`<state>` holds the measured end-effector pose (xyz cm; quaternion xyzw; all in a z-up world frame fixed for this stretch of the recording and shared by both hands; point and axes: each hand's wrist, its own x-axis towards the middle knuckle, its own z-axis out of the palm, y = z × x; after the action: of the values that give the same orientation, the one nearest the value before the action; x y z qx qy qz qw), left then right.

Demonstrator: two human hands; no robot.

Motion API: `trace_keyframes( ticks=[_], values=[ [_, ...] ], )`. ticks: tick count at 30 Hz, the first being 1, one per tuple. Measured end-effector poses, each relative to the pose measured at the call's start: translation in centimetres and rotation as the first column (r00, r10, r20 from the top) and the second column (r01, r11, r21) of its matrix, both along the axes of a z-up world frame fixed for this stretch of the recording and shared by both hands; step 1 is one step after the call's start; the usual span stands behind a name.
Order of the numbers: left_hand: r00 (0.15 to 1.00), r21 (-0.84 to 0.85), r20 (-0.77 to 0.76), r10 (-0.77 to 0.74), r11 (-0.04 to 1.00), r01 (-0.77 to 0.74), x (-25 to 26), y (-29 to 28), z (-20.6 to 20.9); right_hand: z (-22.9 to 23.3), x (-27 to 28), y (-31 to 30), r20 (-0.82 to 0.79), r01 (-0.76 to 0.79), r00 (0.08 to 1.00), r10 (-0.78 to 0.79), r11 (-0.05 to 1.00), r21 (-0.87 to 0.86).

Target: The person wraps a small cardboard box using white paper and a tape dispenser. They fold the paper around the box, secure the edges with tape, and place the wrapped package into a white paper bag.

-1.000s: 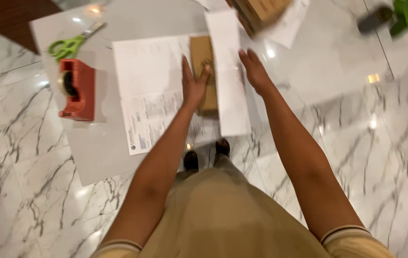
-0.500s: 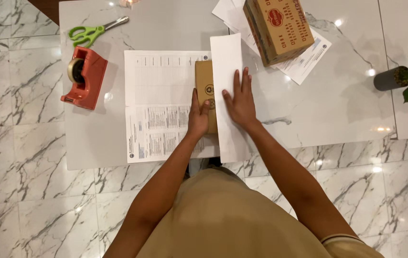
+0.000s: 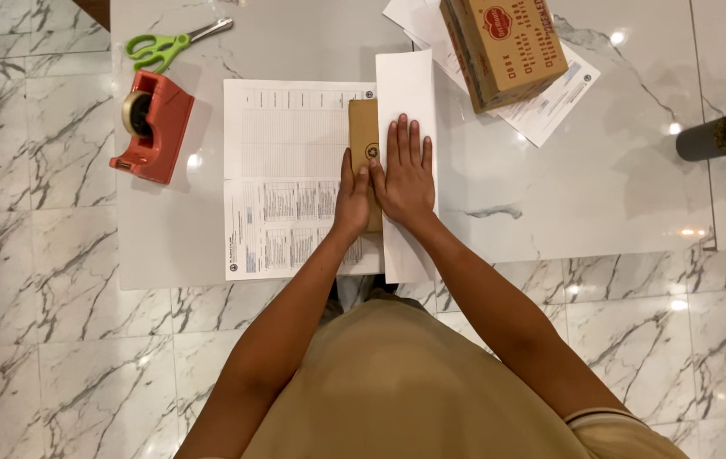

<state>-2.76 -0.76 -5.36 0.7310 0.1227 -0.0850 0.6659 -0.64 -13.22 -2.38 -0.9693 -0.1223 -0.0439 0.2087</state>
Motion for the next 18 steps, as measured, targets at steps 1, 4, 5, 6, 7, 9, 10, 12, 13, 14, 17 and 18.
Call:
trace_keyframes(
  ticks=[1, 4, 5, 6, 7, 9, 10, 12, 13, 14, 17, 18],
  values=[
    [1.0, -0.049, -0.026, 0.004, 0.999, -0.006, 0.0, 0.0, 0.1, 0.2, 0.0, -0.1, -0.011, -0.005, 1.0, 0.005, 1.0, -0.009],
    [0.999, -0.06, 0.033, -0.006, 0.998, 0.008, 0.0, 0.1, 1.1, 1.0, 0.2, -0.1, -0.067, -0.009, 0.998, 0.016, 0.995, 0.101],
    [1.0, -0.015, 0.02, -0.006, 1.0, 0.006, -0.1, 0.0, 1.6, 1.3, 0.2, -0.4, -0.1, 0.004, 0.995, 0.019, 0.975, 0.224],
    [1.0, 0.029, 0.008, -0.004, 1.0, 0.004, -0.3, -0.2, 2.1, 1.5, 0.0, -0.7, -0.132, 0.021, 0.991, 0.026, 0.939, 0.343],
    [1.0, 0.074, 0.0, -0.003, 0.997, 0.003, -0.3, -0.2, 2.6, 1.6, -0.1, -1.0, -0.136, 0.023, 0.99, 0.038, 0.905, 0.424],
    [0.998, 0.188, 0.036, -0.043, 0.981, 0.036, -0.5, -0.3, 3.5, 1.6, -0.1, -1.5, -0.136, 0.026, 0.989, 0.064, 0.818, 0.574],
    [0.996, 0.244, 0.055, -0.065, 0.968, 0.05, -0.5, -0.3, 3.8, 1.5, 0.0, -1.8, -0.132, 0.015, 0.988, 0.079, 0.804, 0.595],
    [0.998, 0.171, -0.02, -0.063, 0.983, 0.066, -0.6, -0.1, 4.0, 0.9, -0.3, -2.0, -0.123, -0.008, 0.986, 0.113, 0.77, 0.639],
    [0.996, 0.131, -0.057, -0.064, 0.989, 0.071, -0.6, -0.1, 3.9, 0.7, -0.7, -2.1, -0.094, -0.065, 0.985, 0.143, 0.822, 0.566],
    [0.994, 0.14, -0.071, -0.08, 0.986, 0.089, -0.6, -0.2, 3.8, 0.5, -1.2, -2.0, -0.069, -0.121, 0.982, 0.176, 0.865, 0.487],
    [0.993, 0.184, -0.063, -0.097, 0.977, 0.107, -0.2, 0.1, 3.0, 0.3, -4.8, -1.5, -0.081, -0.084, 0.991, 0.104, 0.973, 0.215],
    [0.995, 0.199, -0.032, -0.098, 0.975, 0.102, -0.2, 0.1, 2.6, 0.2, -6.7, -1.2, -0.094, -0.036, 0.995, 0.047, 0.993, 0.117]
  ],
)
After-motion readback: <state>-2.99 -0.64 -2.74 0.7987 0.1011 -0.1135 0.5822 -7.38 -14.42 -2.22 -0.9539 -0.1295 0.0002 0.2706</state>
